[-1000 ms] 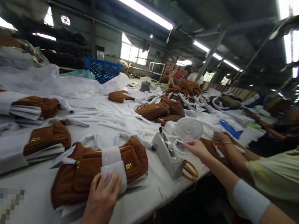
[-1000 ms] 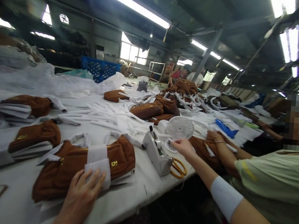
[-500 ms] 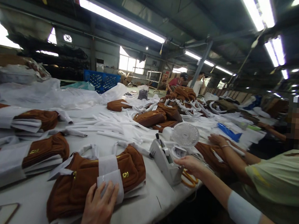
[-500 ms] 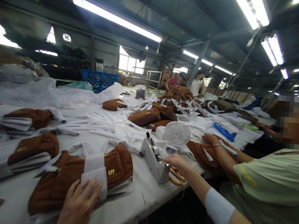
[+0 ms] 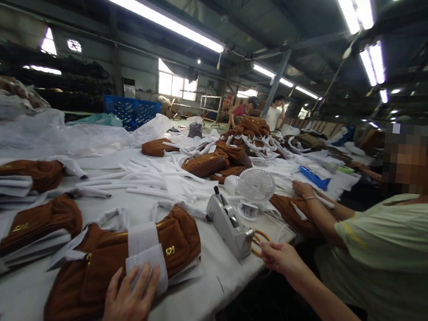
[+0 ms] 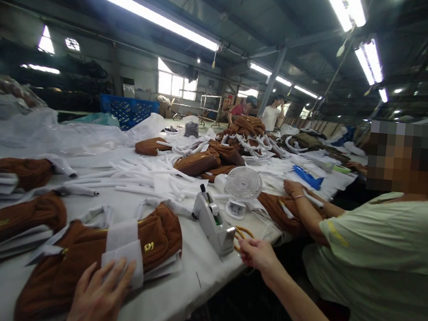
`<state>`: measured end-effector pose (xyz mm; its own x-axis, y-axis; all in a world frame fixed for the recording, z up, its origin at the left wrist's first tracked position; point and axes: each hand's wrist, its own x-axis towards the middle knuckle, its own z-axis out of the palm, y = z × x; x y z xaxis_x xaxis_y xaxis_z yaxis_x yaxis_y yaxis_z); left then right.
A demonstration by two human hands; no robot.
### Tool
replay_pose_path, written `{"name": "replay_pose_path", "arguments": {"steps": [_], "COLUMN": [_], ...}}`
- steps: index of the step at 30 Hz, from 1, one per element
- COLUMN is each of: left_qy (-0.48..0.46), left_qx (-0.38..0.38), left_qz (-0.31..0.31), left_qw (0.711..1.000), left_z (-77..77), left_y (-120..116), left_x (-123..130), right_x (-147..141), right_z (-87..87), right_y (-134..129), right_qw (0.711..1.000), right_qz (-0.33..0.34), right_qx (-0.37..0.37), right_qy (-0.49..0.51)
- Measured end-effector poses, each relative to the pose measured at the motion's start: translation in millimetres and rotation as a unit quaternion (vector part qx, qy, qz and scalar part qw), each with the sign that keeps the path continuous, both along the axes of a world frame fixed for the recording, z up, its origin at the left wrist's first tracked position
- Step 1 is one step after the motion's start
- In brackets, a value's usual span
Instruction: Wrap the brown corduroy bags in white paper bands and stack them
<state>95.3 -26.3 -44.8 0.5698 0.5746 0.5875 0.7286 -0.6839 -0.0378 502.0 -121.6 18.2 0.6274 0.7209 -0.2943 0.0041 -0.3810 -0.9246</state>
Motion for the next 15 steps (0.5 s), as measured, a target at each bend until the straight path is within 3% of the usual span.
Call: {"name": "replay_pose_path", "arguments": {"steps": [2, 5, 15], "left_qy": [0.005, 0.008, 0.020], "left_qx": [-0.002, 0.002, 0.009], "left_qz": [0.001, 0.002, 0.006], "left_qw": [1.000, 1.000, 1.000], "left_z": [2.1, 3.9, 2.3], "left_y": [-1, -1, -1], "left_x": [0, 0, 0], "right_x": [-4, -9, -18], "right_z": [-15.1, -29.4, -43.4], "right_y": [-4, -1, 7], "right_qw": [0.998, 0.996, 0.994], "right_qz": [-0.021, -0.062, -0.074], "right_qx": [-0.009, -0.001, 0.085], "right_qy": [0.066, 0.071, -0.014]}}
